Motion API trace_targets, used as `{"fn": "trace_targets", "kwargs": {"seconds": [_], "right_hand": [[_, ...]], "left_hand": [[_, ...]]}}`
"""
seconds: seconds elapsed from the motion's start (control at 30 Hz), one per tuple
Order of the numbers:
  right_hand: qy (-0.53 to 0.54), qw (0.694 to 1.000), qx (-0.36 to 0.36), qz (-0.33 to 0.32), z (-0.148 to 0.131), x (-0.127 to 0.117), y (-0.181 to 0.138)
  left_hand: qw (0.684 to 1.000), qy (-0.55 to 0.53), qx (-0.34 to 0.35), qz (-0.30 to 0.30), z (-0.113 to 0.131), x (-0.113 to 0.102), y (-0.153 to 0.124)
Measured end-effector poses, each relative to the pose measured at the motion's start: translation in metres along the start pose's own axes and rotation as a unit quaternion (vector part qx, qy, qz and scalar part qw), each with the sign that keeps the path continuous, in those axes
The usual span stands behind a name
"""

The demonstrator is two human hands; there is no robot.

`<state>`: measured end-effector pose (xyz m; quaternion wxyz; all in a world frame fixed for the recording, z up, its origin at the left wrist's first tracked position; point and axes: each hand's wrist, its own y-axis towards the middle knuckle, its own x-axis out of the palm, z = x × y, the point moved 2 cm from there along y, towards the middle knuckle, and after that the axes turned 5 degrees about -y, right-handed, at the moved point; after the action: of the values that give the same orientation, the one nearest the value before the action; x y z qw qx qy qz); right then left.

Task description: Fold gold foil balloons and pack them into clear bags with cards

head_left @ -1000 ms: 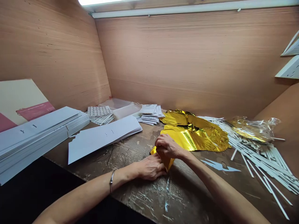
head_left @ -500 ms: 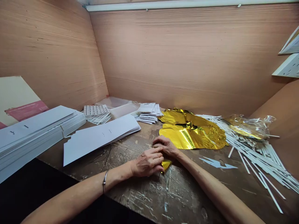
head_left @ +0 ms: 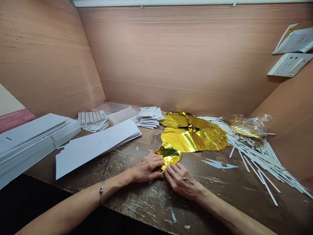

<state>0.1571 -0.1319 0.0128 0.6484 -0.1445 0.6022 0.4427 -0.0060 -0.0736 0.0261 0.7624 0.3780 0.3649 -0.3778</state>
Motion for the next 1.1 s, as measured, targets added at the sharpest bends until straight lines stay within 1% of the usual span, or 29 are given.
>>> {"fn": "trace_targets", "kwargs": {"seconds": [0.07,0.1,0.13,0.17,0.2,0.27,0.3,0.33,0.37,0.4,0.43,0.5,0.53,0.57,0.6,0.63,0.67,0.7,0.73,0.77,0.8,0.83,0.9,0.93,0.97,1.0,1.03,1.07,1.1], "right_hand": [[0.073,0.992,0.097,0.029,0.005,0.007,0.002],[0.131,0.976,0.171,0.044,0.01,0.009,0.001],[0.198,0.945,0.254,0.053,0.016,0.011,-0.001],[0.272,0.9,0.338,0.051,0.023,0.013,-0.004],[0.347,0.842,0.412,0.038,0.03,0.016,-0.007],[0.473,0.716,0.513,0.002,0.04,0.019,-0.01],[0.518,0.66,0.543,-0.014,0.045,0.021,-0.01],[0.552,0.615,0.562,-0.029,0.049,0.022,-0.009],[0.577,0.579,0.574,-0.041,0.052,0.023,-0.007],[0.595,0.551,0.583,-0.051,0.056,0.023,-0.006],[0.606,0.528,0.592,-0.061,0.059,0.024,-0.004],[0.617,0.496,0.607,-0.075,0.064,0.025,-0.002],[0.619,0.485,0.612,-0.077,0.066,0.025,-0.002],[0.619,0.478,0.618,-0.078,0.068,0.025,-0.001],[0.618,0.472,0.623,-0.079,0.07,0.024,-0.001],[0.618,0.468,0.626,-0.078,0.072,0.024,-0.001],[0.619,0.465,0.628,-0.076,0.073,0.025,-0.001],[0.62,0.463,0.629,-0.075,0.074,0.025,-0.001],[0.621,0.462,0.629,-0.074,0.075,0.026,-0.001],[0.623,0.461,0.628,-0.075,0.076,0.027,-0.002],[0.624,0.461,0.626,-0.077,0.076,0.028,-0.002],[0.626,0.461,0.623,-0.081,0.076,0.028,-0.003],[0.631,0.467,0.61,-0.102,0.076,0.028,-0.004],[0.626,0.48,0.603,-0.117,0.076,0.026,-0.004],[0.605,0.507,0.6,-0.131,0.077,0.022,-0.005],[0.566,0.557,0.593,-0.137,0.078,0.018,-0.006],[0.501,0.631,0.579,-0.124,0.079,0.011,-0.007],[0.414,0.72,0.549,-0.089,0.081,0.004,-0.007],[0.317,0.808,0.494,-0.041,0.08,-0.004,-0.006]], "left_hand": [[1.0,-0.012,-0.015,-0.017,-0.004,-0.003,0.0],[0.999,-0.018,-0.027,-0.025,-0.008,-0.004,0.0],[0.998,-0.026,-0.043,-0.029,-0.011,-0.005,0.0],[0.997,-0.034,-0.059,-0.029,-0.015,-0.005,0.001],[0.996,-0.042,-0.074,-0.025,-0.019,-0.005,0.002],[0.992,-0.066,-0.104,-0.005,-0.024,-0.003,0.01],[0.988,-0.081,-0.127,0.01,-0.026,-0.002,0.016],[0.982,-0.096,-0.161,0.025,-0.029,-0.001,0.024],[0.973,-0.104,-0.204,0.033,-0.031,0.0,0.032],[0.961,-0.103,-0.253,0.035,-0.034,0.001,0.041],[0.949,-0.093,-0.301,0.025,-0.037,0.001,0.05],[0.926,-0.063,-0.372,-0.022,-0.04,0.001,0.064],[0.92,-0.047,-0.388,-0.041,-0.041,0.002,0.068],[0.921,-0.026,-0.387,-0.043,-0.04,0.001,0.07],[0.929,0.006,-0.369,-0.025,-0.037,0.001,0.07],[0.944,0.049,-0.326,0.005,-0.032,0.001,0.067],[0.96,0.103,-0.259,0.036,-0.026,0.002,0.062],[0.969,0.16,-0.176,0.058,-0.018,0.004,0.056],[0.971,0.213,-0.091,0.064,-0.011,0.007,0.05],[0.964,0.258,-0.019,0.055,-0.004,0.012,0.044],[0.954,0.296,0.029,0.039,0.001,0.016,0.039],[0.942,0.33,0.051,0.025,0.004,0.02,0.036],[0.92,0.388,0.045,0.01,0.005,0.024,0.036],[0.912,0.408,0.038,0.003,0.005,0.025,0.038],[0.907,0.42,0.033,-0.004,0.003,0.025,0.041],[0.904,0.426,0.027,-0.011,0.002,0.024,0.044],[0.904,0.426,0.022,-0.018,0.001,0.023,0.047],[0.907,0.421,0.015,-0.026,0.001,0.02,0.049],[0.91,0.413,0.007,-0.033,0.001,0.017,0.052]]}}
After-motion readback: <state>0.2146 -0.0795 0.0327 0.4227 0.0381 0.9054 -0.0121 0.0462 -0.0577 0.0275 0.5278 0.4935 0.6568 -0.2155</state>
